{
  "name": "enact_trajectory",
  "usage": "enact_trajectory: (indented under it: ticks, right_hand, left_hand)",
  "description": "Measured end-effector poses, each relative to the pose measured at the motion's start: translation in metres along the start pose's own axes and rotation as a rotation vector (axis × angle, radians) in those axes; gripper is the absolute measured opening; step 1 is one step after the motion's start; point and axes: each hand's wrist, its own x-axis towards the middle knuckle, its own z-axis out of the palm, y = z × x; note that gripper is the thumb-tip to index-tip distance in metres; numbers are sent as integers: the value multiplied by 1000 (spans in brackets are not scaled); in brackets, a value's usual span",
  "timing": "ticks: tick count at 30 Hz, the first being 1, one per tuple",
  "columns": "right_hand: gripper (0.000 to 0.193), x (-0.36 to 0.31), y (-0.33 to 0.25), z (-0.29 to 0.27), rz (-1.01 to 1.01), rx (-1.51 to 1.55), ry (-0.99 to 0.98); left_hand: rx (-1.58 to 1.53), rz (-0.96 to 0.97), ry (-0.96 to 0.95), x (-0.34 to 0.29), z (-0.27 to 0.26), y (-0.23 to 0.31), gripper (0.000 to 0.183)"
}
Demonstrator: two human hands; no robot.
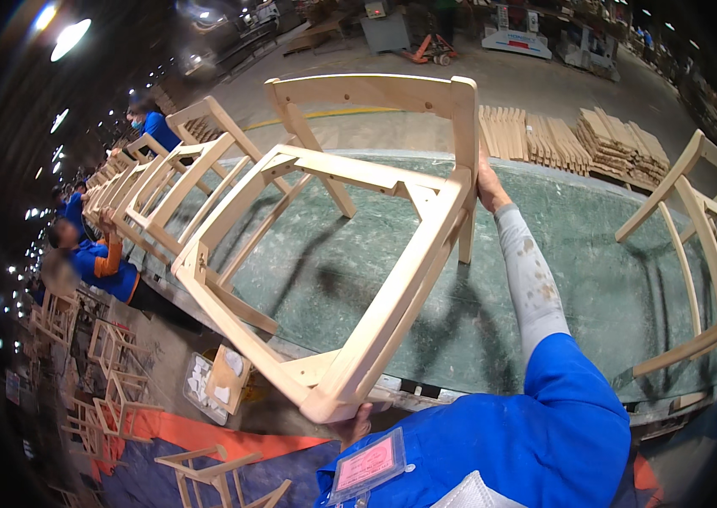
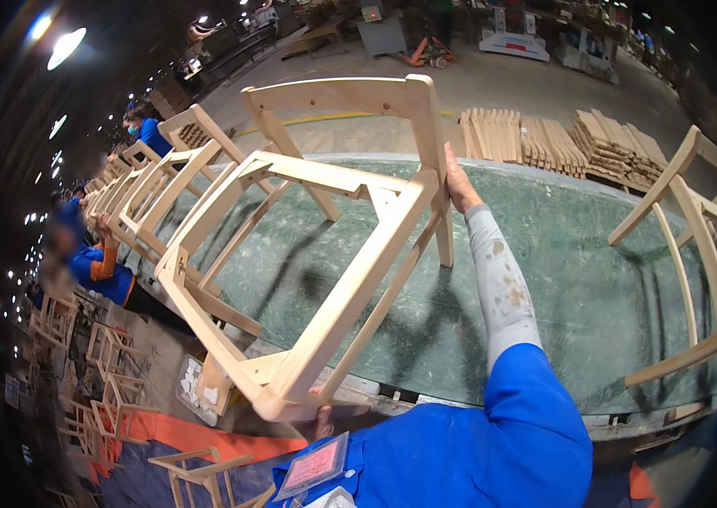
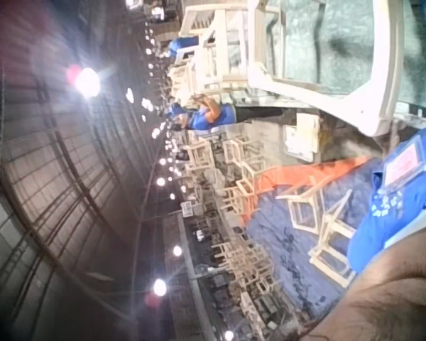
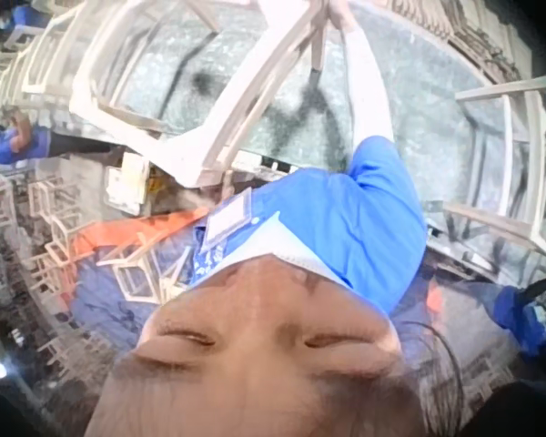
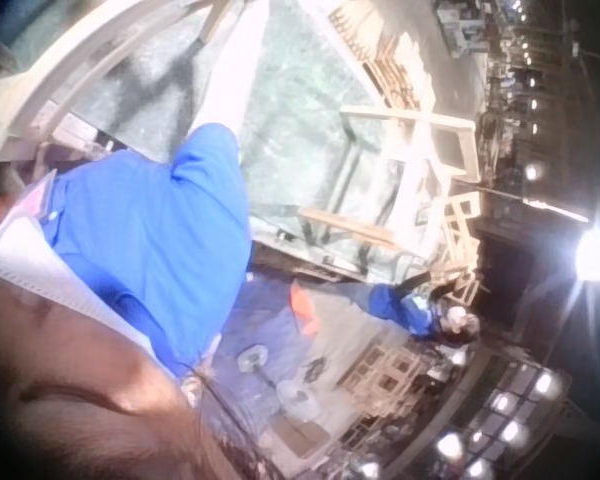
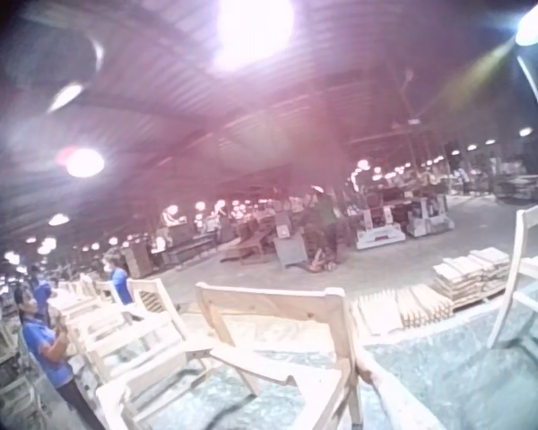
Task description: The person uses a handheld orbital sander to smooth the surfaces of wooden chair frames. They systematically sand the legs, seat frame, and backrest of multiple chairs, repositioning the chairs on the workbench as needed to access different areas.
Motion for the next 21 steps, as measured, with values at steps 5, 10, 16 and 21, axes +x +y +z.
enact_trajectory:
  ticks: [5,10,16,21]
  right_hand:
    - [68,-39,-34,-9,-228,-91,80]
    - [78,-76,-103,-7,-343,-323,4]
    - [48,-103,-47,-16,-563,-751,47]
    - [40,-226,97,-143,-361,-1536,602]
  left_hand:
    - [205,309,-306,62,-29,48,57]
    - [77,342,-104,166,47,150,48]
    - [331,386,-138,313,55,166,48]
    - [237,524,-190,337,107,179,39]
